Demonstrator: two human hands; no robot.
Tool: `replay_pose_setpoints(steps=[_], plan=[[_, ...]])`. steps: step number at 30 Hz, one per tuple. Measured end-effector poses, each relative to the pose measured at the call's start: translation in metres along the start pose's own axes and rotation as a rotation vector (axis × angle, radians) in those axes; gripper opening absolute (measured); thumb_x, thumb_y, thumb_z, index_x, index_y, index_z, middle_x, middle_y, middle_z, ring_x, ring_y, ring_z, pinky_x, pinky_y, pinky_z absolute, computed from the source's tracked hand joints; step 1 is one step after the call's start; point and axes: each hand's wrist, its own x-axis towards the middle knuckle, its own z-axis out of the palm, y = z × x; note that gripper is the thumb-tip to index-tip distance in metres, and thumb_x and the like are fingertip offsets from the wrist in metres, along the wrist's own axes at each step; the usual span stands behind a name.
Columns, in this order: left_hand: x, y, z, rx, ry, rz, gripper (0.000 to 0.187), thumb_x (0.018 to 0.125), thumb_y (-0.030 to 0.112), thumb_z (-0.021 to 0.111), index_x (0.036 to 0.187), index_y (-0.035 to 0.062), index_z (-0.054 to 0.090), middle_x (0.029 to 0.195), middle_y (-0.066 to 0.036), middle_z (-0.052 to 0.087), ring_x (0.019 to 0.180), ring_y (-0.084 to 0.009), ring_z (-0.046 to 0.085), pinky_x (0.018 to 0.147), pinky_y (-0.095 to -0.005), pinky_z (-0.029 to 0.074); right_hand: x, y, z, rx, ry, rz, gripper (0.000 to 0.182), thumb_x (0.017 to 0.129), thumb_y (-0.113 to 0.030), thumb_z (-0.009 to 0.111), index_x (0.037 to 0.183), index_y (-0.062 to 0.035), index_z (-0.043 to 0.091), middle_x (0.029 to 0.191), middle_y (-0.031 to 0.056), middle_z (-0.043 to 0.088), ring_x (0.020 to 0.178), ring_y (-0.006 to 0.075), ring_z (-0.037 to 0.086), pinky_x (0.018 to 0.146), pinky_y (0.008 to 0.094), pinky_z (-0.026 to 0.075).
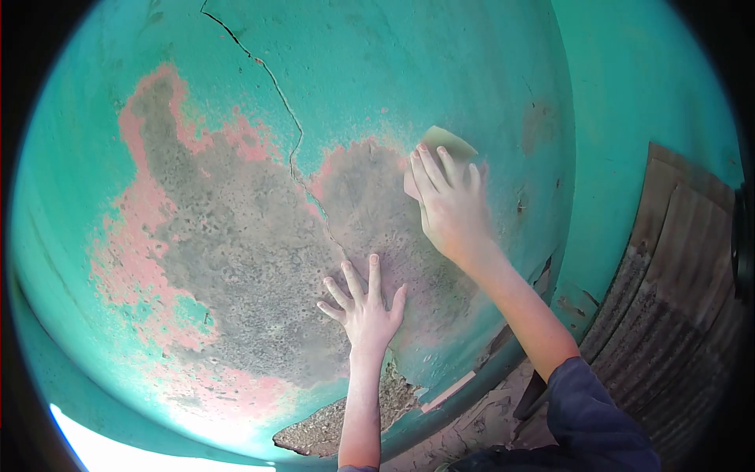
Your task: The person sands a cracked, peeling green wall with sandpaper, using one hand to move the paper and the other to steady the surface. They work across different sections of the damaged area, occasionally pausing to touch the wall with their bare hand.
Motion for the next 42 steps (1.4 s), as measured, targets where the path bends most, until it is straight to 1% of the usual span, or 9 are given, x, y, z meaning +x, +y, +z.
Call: replay_pose_setpoints(steps=[5,8,18,24,29,32,34,40,42], plan=[[0.000,0.002,-0.005,-0.040,-0.030,-0.018,0.086,0.093,0.067,0.056,0.164,0.0303,0.023,0.169,-0.026,0.004,0.149,-0.0604,-0.008,0.110,-0.0792,-0.009,-0.012,-0.014,-0.012,-0.003,-0.098,0.008,0.061,0.095,-0.013,0.056,0.154,-0.0065,0.042,0.162,0.0062,0.038,0.149,0.0291,0.033,0.115,0.0641,0.028],[-0.001,0.001,-0.004,-0.014,0.024,0.011,0.086,0.093,0.067,0.056,0.164,0.0303,0.024,0.169,-0.025,0.006,0.150,-0.0596,-0.007,0.110,-0.0788,-0.009,0.006,-0.013,-0.019,-0.025,0.004,0.018,0.062,0.094,-0.013,0.057,0.154,-0.0067,0.042,0.162,0.0060,0.038,0.149,0.0288,0.033,0.115,0.0629,0.028],[-0.001,0.001,-0.005,-0.083,-0.013,0.007,0.086,0.093,0.065,0.057,0.164,0.0305,0.024,0.168,-0.026,0.008,0.150,-0.0604,-0.006,0.109,-0.0810,-0.006,0.008,-0.021,-0.017,0.025,0.013,0.023,0.065,0.093,-0.010,0.058,0.156,-0.0077,0.039,0.163,0.0062,0.036,0.150,0.0302,0.032,0.116,0.0620,0.029],[-0.001,-0.001,-0.001,-0.064,0.023,0.024,0.085,0.093,0.064,0.058,0.163,0.0307,0.025,0.168,-0.026,0.010,0.150,-0.0608,-0.005,0.108,-0.0815,-0.005,-0.021,-0.012,0.006,0.047,-0.070,0.038,0.067,0.093,-0.009,0.059,0.157,-0.0152,0.040,0.162,0.0068,0.038,0.145,0.0325,0.039,0.113,0.0619,0.032],[-0.003,-0.001,0.000,-0.057,0.033,0.040,0.085,0.093,0.064,0.058,0.163,0.0306,0.025,0.168,-0.027,0.010,0.150,-0.0611,-0.005,0.108,-0.0813,-0.005,-0.011,0.023,0.021,0.175,0.068,-0.047,0.064,0.092,-0.011,0.061,0.154,-0.0193,0.046,0.157,0.0069,0.043,0.138,0.0322,0.047,0.113,0.0606,0.034],[-0.002,-0.001,0.000,-0.076,0.051,0.009,0.078,0.094,0.064,0.057,0.161,0.0355,0.030,0.168,-0.020,0.019,0.151,-0.0568,0.004,0.110,-0.0803,-0.004,-0.008,0.033,0.019,0.099,0.094,-0.117,0.063,0.091,-0.011,0.062,0.152,-0.0188,0.048,0.156,0.0060,0.046,0.137,0.0312,0.048,0.113,0.0597,0.034],[-0.003,-0.002,0.000,-0.061,0.022,0.034,0.085,0.093,0.064,0.058,0.163,0.0304,0.025,0.168,-0.026,0.009,0.150,-0.0603,-0.006,0.109,-0.0802,-0.008,-0.010,0.033,0.018,0.054,0.095,-0.143,0.064,0.090,-0.011,0.062,0.152,-0.0184,0.049,0.155,0.0054,0.047,0.136,0.0308,0.049,0.113,0.0592,0.035],[-0.003,-0.001,0.003,-0.042,0.023,0.023,0.086,0.092,0.066,0.059,0.163,0.0296,0.028,0.169,-0.025,0.008,0.150,-0.0597,-0.009,0.108,-0.0803,-0.009,0.002,0.024,0.015,-0.072,0.110,-0.213,0.063,0.090,-0.008,0.058,0.151,-0.0133,0.048,0.155,0.0046,0.046,0.139,0.0285,0.046,0.113,0.0625,0.032],[-0.003,-0.001,0.007,-0.029,0.045,0.030,0.086,0.091,0.066,0.059,0.163,0.0301,0.028,0.169,-0.025,0.007,0.150,-0.0597,-0.009,0.108,-0.0803,-0.009,0.001,0.017,0.011,0.004,0.115,-0.143,0.059,0.090,-0.002,0.055,0.148,-0.0128,0.052,0.152,0.0035,0.050,0.137,0.0288,0.049,0.114,0.0665,0.027]])
